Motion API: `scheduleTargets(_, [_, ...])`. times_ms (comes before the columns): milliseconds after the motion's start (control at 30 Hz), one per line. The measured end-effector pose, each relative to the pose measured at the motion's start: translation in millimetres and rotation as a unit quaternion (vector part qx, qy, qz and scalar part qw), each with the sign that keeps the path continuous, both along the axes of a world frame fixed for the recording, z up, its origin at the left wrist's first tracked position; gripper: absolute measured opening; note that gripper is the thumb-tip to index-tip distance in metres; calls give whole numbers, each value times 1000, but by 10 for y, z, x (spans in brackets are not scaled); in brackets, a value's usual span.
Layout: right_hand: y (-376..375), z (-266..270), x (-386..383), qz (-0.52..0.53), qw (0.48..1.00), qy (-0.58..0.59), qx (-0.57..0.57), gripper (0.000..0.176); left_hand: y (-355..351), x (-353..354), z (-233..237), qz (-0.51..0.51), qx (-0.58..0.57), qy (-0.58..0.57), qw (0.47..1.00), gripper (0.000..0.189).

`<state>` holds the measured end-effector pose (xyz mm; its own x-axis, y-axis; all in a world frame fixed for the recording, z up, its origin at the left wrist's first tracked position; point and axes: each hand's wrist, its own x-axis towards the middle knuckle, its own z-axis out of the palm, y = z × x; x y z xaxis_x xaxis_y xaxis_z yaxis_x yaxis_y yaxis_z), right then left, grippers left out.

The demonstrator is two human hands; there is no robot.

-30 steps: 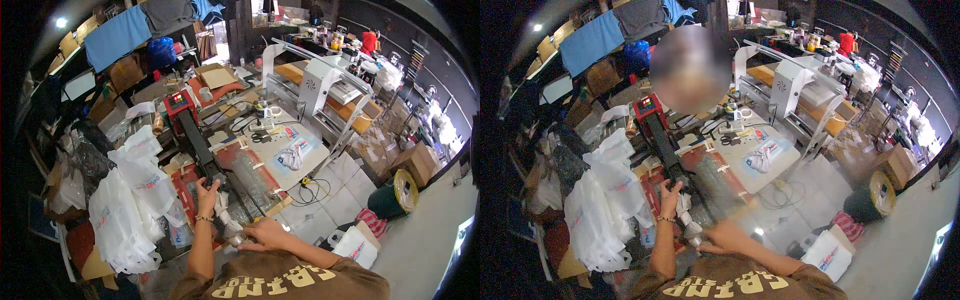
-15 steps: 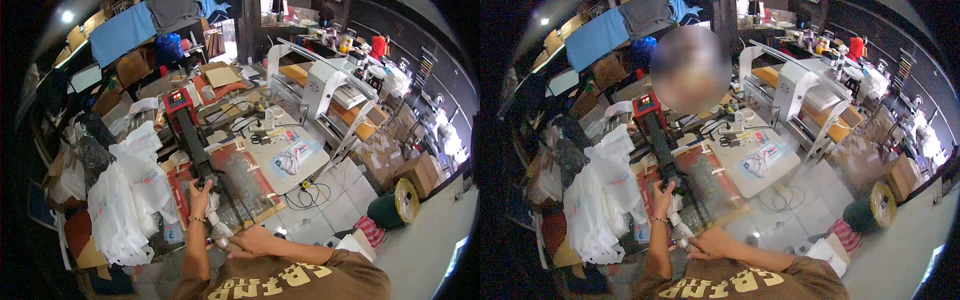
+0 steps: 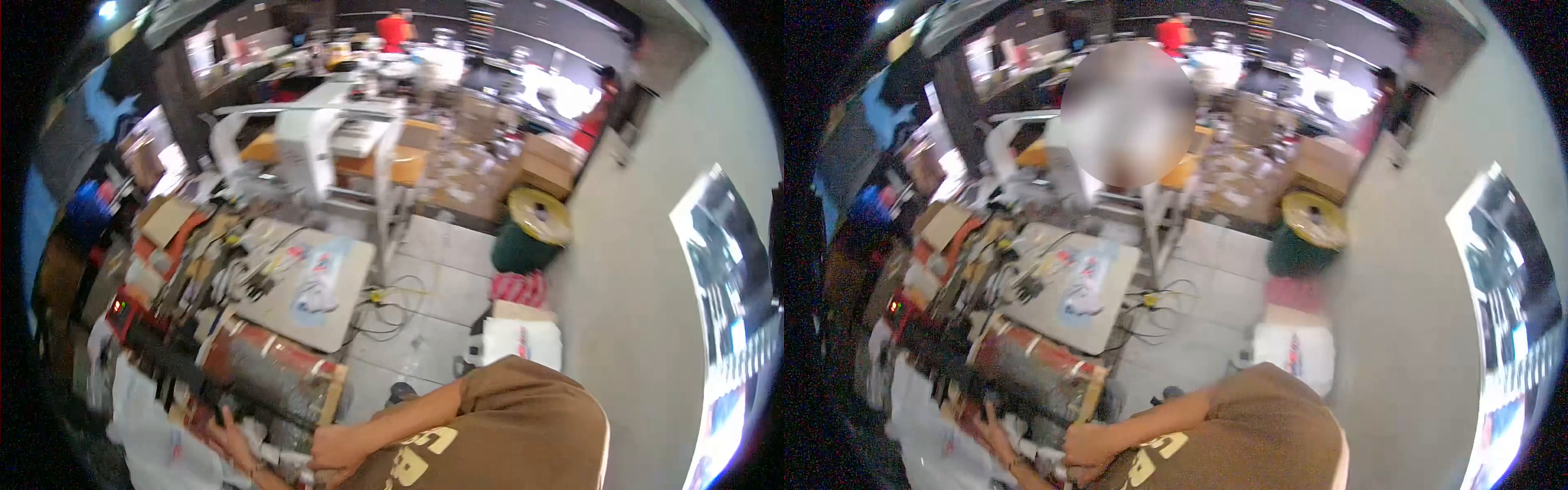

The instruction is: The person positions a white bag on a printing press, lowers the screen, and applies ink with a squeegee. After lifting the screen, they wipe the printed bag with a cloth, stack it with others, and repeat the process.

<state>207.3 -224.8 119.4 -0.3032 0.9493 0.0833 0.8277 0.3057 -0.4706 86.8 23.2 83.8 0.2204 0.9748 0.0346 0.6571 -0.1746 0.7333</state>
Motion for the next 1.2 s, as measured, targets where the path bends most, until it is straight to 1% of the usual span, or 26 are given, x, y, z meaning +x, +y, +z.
scheduleTargets(67, [32,-71,-29,25,998,-7,54,56,-76,59,107,-23,2,-18,1000,78])
scheduleTargets(100, [15,-43,-17,10,999,-6,53,56,-114,77,162,-35,3,-27,999,78])
scheduleTargets(133, [7,-13,-10,14,998,-14,55,50,89,-2,-111,-7,22,-11,1000,76])
scheduleTargets(167, [3,1,2,23,998,-22,57,45,159,-18,-167,-14,21,-10,1000,76])
scheduleTargets(267, [110,-189,-66,26,998,-10,63,39,353,-118,-338,-24,9,-10,1000,76])
scheduleTargets(333, [33,-103,-69,19,997,14,79,39,444,-142,-489,-35,36,-56,997,77])
scheduleTargets(367, [4,-52,-69,14,995,37,97,45,465,-151,-502,-35,36,-55,997,77])
scheduleTargets(400, [11,-60,-77,15,995,38,96,45,486,-158,-512,-39,17,-60,997,78])
scheduleTargets(467, [22,-73,-88,2,996,49,79,48,407,-112,-344,-42,-3,-67,997,78])
scheduleTargets(533, [11,-34,-76,7,996,52,68,47,227,-71,-97,-35,-39,-16,998,76])
scheduleTargets(567, [4,-3,-70,11,997,56,57,45,189,-45,-99,-34,-39,-17,999,76])
scheduleTargets(600, [-7,32,-67,12,997,56,58,45,167,-19,-111,-61,126,-11,990,74])
scheduleTargets(667, [-17,88,-61,4,997,60,52,44,44,48,23,-84,290,-4,953,72])
scheduleTargets(700, [4,65,-84,5,997,63,53,44,-27,54,137,-32,154,10,987,71])
scheduleTargets(733, [14,10,-69,12,997,57,52,44,-73,92,204,20,14,19,1000,69])
scheduleTargets(767, [23,-24,-59,19,997,51,52,44,7,62,75,21,15,17,1000,69])
scheduleTargets(833, [29,-62,-53,25,997,51,52,43,272,-63,-312,-24,84,-43,995,67])
scheduleTargets(867, [30,-85,-54,30,997,50,50,43,335,-94,-333,-24,84,-43,995,67])
scheduleTargets(900, [58,-179,-65,31,997,50,51,43,390,-121,-355,-35,15,-49,998,67])
scheduleTargets(933, [102,-222,-70,29,997,26,60,37,412,-132,-345,-46,-54,-53,996,67])
scheduleTargets(967, [137,-259,-58,28,997,0,70,37,403,-120,-355,-45,-52,-55,996,67])
scheduleTargets(1000, [131,-297,-95,29,997,3,73,37,378,-146,-359,-48,-34,-66,996,67])
scheduleTargets(1033, [62,-125,-63,34,997,31,60,37,364,-144,-371,-50,-16,-79,996,68])
scheduleTargets(1067, [25,-27,-28,38,997,58,47,43,381,-140,-394,-49,-14,-81,995,68])
scheduleTargets(1133, [32,-64,-36,32,995,69,61,43,393,-142,-405,-46,37,-26,998,72])
scheduleTargets(1200, [16,-89,-52,24,994,83,73,43,334,-127,-373,-39,23,-37,998,75])
